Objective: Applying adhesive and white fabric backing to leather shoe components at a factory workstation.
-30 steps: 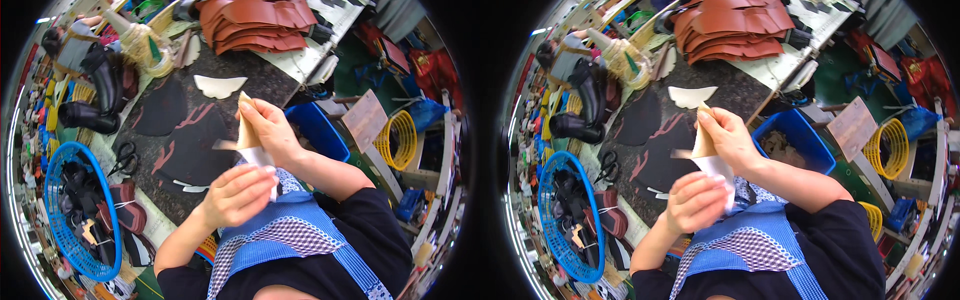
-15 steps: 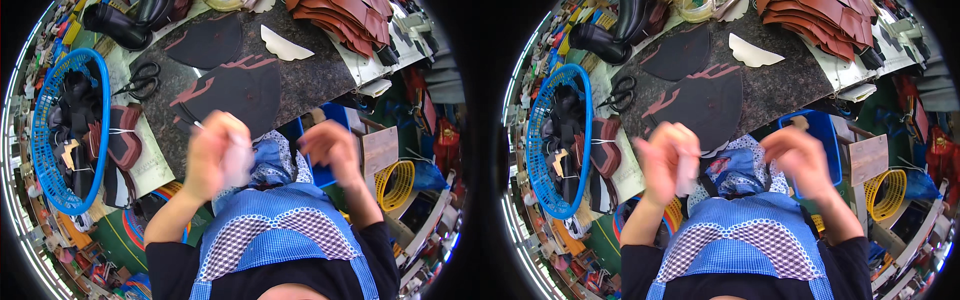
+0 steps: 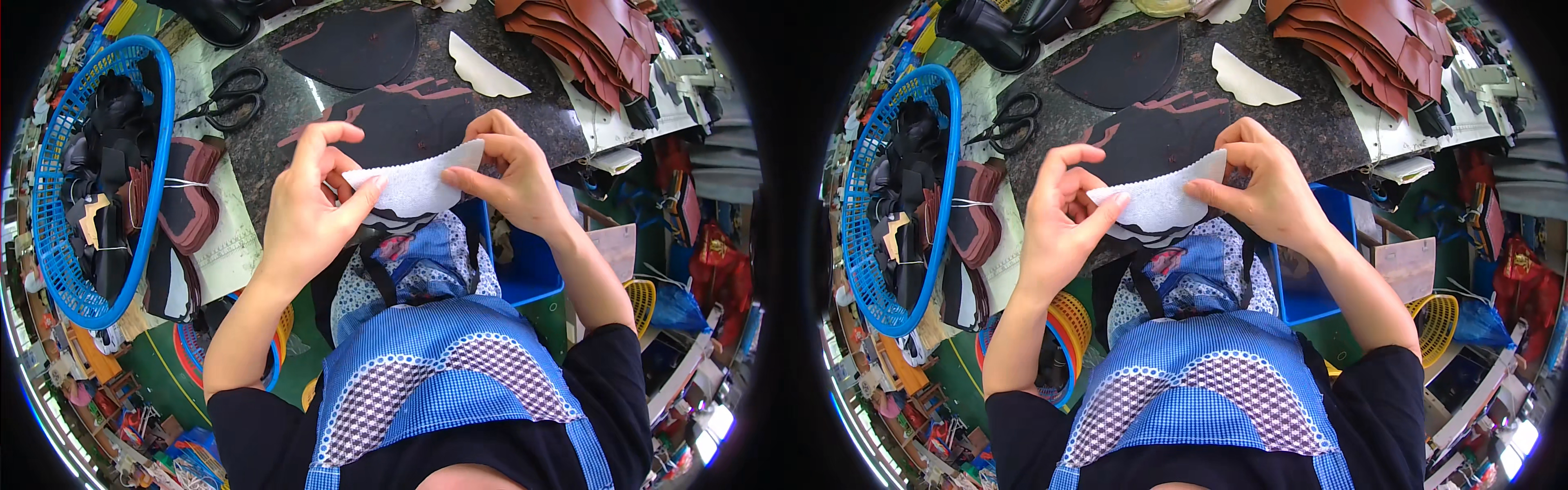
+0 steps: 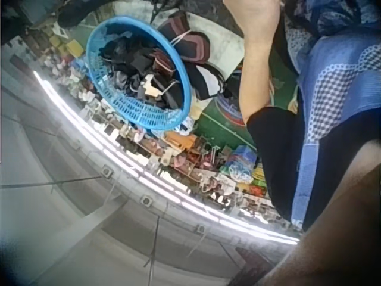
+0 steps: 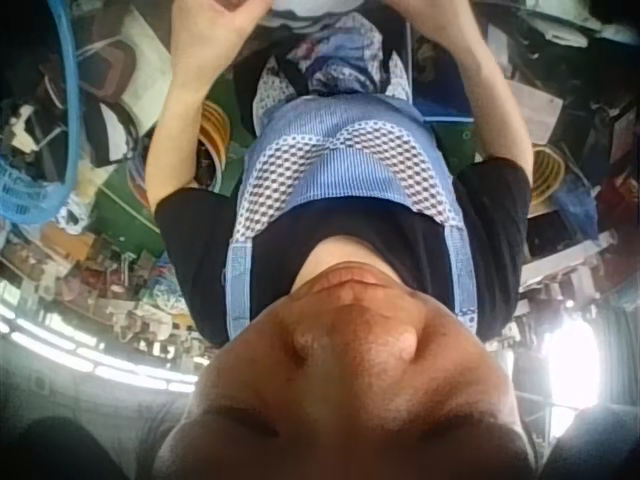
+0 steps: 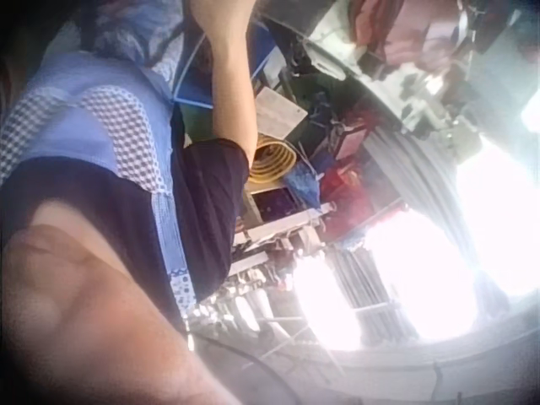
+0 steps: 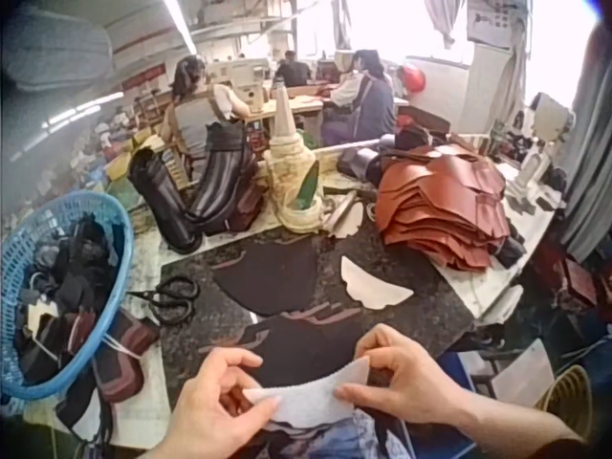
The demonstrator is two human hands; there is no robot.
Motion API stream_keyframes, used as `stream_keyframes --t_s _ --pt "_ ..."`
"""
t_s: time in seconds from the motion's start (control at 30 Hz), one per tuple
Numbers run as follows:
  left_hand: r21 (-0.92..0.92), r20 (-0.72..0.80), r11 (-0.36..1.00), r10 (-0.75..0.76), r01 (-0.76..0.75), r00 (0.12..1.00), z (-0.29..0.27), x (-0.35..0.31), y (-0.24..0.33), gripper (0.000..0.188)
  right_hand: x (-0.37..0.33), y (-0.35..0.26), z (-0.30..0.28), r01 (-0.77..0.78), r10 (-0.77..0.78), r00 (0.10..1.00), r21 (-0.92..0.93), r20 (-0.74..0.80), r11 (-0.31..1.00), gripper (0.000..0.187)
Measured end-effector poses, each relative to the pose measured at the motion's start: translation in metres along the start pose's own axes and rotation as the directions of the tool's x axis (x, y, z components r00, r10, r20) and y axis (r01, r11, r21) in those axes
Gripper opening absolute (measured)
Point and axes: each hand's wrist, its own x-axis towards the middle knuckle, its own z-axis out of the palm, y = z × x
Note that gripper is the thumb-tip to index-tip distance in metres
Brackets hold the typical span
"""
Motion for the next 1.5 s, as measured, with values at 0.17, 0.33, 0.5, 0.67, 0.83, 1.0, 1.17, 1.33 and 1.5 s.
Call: stream_keyframes --t_s 0.17,0.33,0.5,0.67,0.83,1.0,1.17,1.33,1.5 --pt "0.15 0.043 0.988 -0.049 0.042 0.998 0.002 0.003 -0.016 0.023 0.004 0.01 0.009 0.101 -0.1 0.995 -0.155 0.012 0.983 0.031" --pt "0.651 0.124 0.709 0.254 -0.271 0.959 -0.012 0.008 -0.007 0.021 0.011 0.002 0.012 0.138 -0.141 0.99 -0.254 0.009 0.957 0.033" --pt "0.562 0.421 0.533 0.474 -0.633 0.773 -0.021 0.02 -0.013 0.012 0.022 -0.002 0.002 0.158 -0.153 0.987 -0.558 0.056 0.815 0.044" --pt "0.417 0.357 0.755 0.376 -0.506 0.855 -0.04 0.084 -0.009 0.01 0.046 0.033 -0.054 -0.107 0.018 0.961 -0.314 -0.276 0.943 0.035" --pt "0.515 0.414 0.601 0.45 -0.611 0.791 -0.057 0.176 -0.042 0.047 0.071 0.083 -0.058 0.006 -0.213 0.933 -0.58 -0.289 0.814 0.039" --pt "0.514 0.586 0.331 0.538 -0.792 0.605 -0.053 0.181 -0.042 0.03 0.08 0.058 -0.067 -0.223 0.175 0.971 -0.341 -0.165 0.913 0.035" --pt "0.629 0.266 0.535 0.533 -0.564 0.803 -0.049 0.169 -0.026 0.02 0.074 0.08 -0.063 0.035 -0.084 0.961 -0.187 -0.262 0.982 0.021" --pt "0.531 0.353 0.285 0.782 -0.798 0.514 -0.034 0.073 0.019 0.026 0.075 0.081 -0.053 0.119 -0.256 0.915 -0.397 -0.313 0.91 0.016" --pt "0.559 0.465 0.476 0.499 -0.679 0.732 -0.002 0.01 0.004 0.038 0.088 0.085 -0.049 0.14 -0.292 0.869 -0.366 -0.4 0.92 0.026"
